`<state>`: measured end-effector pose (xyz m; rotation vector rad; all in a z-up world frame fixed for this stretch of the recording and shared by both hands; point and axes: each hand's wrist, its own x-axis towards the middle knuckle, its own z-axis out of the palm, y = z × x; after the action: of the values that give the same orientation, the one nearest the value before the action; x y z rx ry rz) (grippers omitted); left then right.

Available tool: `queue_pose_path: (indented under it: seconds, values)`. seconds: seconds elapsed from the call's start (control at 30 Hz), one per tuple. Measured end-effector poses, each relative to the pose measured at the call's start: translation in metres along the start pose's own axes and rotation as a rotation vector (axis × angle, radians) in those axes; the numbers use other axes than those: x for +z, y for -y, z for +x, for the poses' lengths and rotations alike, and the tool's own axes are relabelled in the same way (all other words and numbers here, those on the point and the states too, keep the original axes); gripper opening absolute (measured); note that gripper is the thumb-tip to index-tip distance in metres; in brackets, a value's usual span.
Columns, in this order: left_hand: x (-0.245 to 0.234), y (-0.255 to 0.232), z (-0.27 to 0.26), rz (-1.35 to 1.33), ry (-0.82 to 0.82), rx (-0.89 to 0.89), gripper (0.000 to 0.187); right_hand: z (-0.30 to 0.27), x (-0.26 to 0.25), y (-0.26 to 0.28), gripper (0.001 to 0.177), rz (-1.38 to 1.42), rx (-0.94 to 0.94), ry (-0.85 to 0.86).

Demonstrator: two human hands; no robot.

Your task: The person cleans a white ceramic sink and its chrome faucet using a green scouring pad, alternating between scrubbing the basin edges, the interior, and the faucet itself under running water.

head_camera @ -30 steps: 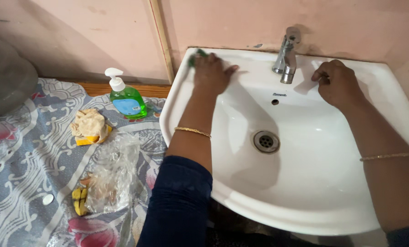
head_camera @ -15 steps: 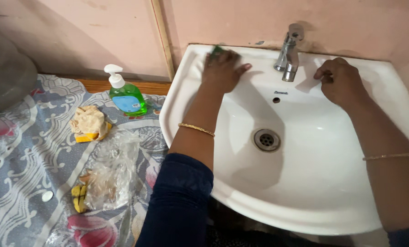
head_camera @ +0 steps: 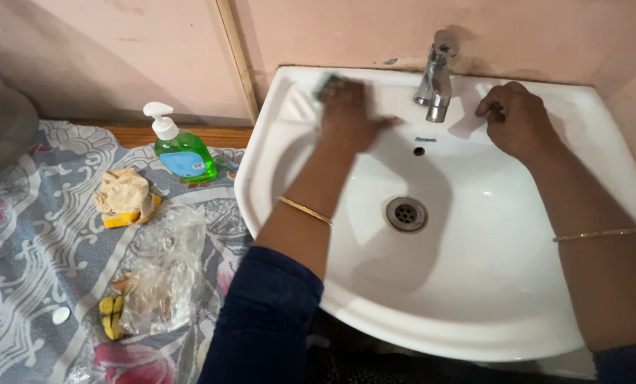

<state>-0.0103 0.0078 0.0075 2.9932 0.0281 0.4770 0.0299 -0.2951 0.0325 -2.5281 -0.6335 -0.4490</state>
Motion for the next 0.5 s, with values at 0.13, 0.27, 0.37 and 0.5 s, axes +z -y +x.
queue_pose_path:
  seconds: [0.13, 0.27, 0.37, 0.5]
  values:
    - [-0.016, 0.045, -0.005, 0.134, 0.087, -0.250, 0.107, -0.001, -0.001, -0.004, 0.015, -0.007, -0.064, -0.013]
    - [-0.041, 0.016, -0.024, 0.158, 0.198, -0.279, 0.103, 0.002, 0.000, -0.006, 0.015, -0.024, -0.074, 0.005]
    - [-0.065, 0.005, -0.054, 0.176, 0.476, -0.269, 0.083, 0.002, -0.004, -0.004, 0.015, -0.026, -0.067, 0.027]
    - [-0.056, 0.055, -0.094, 0.443, 0.313, -0.285, 0.112, 0.007, -0.011, -0.001, 0.017, -0.001, -0.055, 0.081]
